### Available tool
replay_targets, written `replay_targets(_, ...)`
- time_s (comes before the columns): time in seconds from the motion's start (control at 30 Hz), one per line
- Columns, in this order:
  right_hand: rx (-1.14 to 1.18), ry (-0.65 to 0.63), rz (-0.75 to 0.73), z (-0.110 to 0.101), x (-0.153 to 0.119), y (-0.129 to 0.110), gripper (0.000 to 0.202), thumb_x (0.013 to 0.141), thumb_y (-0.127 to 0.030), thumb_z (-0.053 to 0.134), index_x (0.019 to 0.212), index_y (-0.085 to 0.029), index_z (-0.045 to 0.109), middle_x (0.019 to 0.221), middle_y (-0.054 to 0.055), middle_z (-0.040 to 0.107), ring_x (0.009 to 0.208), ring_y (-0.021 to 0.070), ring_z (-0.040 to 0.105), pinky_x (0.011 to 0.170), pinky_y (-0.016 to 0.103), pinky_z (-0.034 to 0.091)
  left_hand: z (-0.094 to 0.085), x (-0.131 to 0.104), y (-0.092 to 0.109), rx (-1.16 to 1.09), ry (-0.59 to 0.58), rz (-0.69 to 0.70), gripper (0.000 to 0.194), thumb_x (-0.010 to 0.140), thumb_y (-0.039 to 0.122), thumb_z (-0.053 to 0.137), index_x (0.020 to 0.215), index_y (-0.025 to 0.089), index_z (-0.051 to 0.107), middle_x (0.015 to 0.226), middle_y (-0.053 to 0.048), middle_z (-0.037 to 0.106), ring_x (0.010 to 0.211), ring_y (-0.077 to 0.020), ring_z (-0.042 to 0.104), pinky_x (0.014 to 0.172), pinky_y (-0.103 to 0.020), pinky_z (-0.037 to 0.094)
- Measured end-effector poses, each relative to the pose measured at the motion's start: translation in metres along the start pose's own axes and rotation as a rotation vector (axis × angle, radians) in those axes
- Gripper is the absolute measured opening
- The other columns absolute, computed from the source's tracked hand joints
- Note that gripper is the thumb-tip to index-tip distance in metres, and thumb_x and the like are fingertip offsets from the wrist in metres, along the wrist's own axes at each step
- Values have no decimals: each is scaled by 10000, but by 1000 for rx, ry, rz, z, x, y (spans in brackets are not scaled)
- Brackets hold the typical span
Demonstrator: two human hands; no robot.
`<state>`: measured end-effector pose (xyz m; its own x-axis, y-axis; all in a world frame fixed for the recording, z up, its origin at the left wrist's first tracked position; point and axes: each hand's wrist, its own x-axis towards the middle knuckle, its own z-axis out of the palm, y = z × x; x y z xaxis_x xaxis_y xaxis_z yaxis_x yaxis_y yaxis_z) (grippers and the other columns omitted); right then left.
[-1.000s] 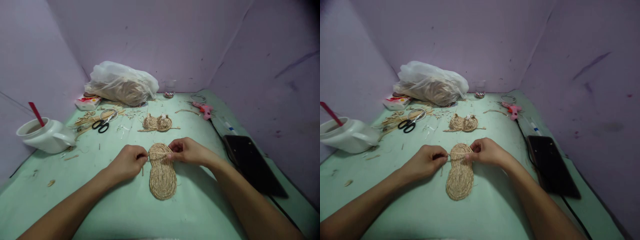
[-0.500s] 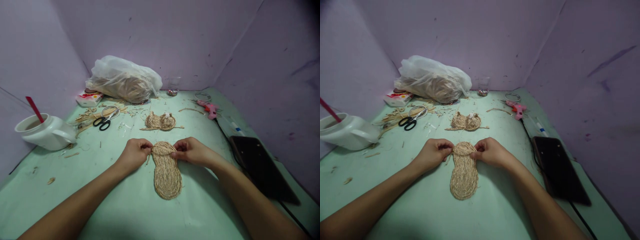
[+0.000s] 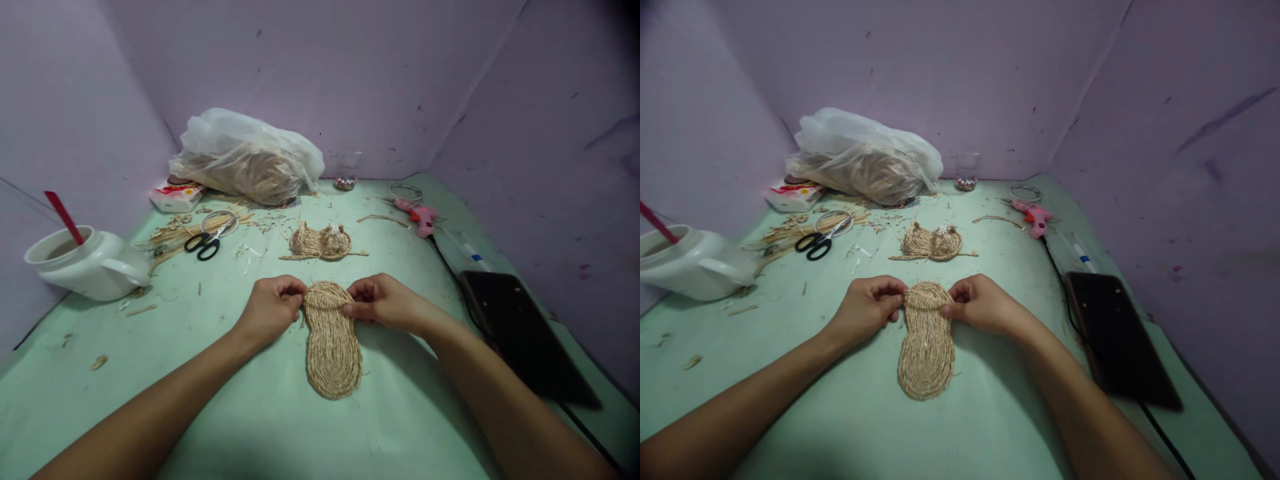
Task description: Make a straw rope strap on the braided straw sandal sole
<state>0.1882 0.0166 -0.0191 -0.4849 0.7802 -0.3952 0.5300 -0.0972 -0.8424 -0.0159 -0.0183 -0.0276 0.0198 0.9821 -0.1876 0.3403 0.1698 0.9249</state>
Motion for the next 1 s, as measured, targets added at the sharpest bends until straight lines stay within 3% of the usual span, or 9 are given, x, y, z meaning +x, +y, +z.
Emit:
replay_targets(0.2,-176,-48,-76,-13,-15,-10,331,602,-356,721,861,-154,681,647,7,589,580,127,486,499,230,360,1,-3,1,-50,-56,20,117,673,176,551,764,124,604,550,13,560,458,-79,500,421,-186,383)
replay_targets(0.3,-117,135,-98,-15,-15,-13,466,611,-362,721,1026,-167,639,925,74,646,819,198,559,684,283,436,2,-4,3,-37,-82,45,102,677,167,546,747,120,604,556,12,561,459,-73,496,445,-190,395)
replay_targets(0.4,38,245,-169,-5,-5,-12,367,744,-347,599,1051,-146,605,1057,102,622,937,198,557,821,316,419,4,-5,4,-2,-98,62,99,686,156,529,739,122,606,551,15,554,459,-71,495,458,-192,395)
replay_targets(0.47,132,181,-193,6,2,-12,312,763,-293,572,1031,-135,598,984,94,640,864,178,581,774,309,439,5,-6,3,10,-100,68,107,696,161,519,745,128,608,529,23,539,457,-75,489,452,-192,384)
replay_targets(0.57,192,82,-157,18,5,-13,352,683,-187,634,1025,-121,583,813,40,631,718,142,571,668,275,442,6,-8,3,2,-116,103,106,700,173,521,745,132,608,528,28,527,460,-74,478,449,-191,373)
replay_targets(0.67,283,77,-88,21,3,-16,321,636,-141,648,950,-119,585,701,1,582,610,110,528,587,250,423,5,-11,4,-18,-139,126,121,709,211,537,763,130,609,557,25,535,444,-66,458,436,-190,368)
replay_targets(1.0,388,74,-142,31,1,-17,381,604,-77,614,966,-151,522,715,-3,575,560,90,493,537,236,387,4,-6,12,107,-153,57,134,641,255,599,673,125,607,540,16,527,476,-77,430,441,-191,339)
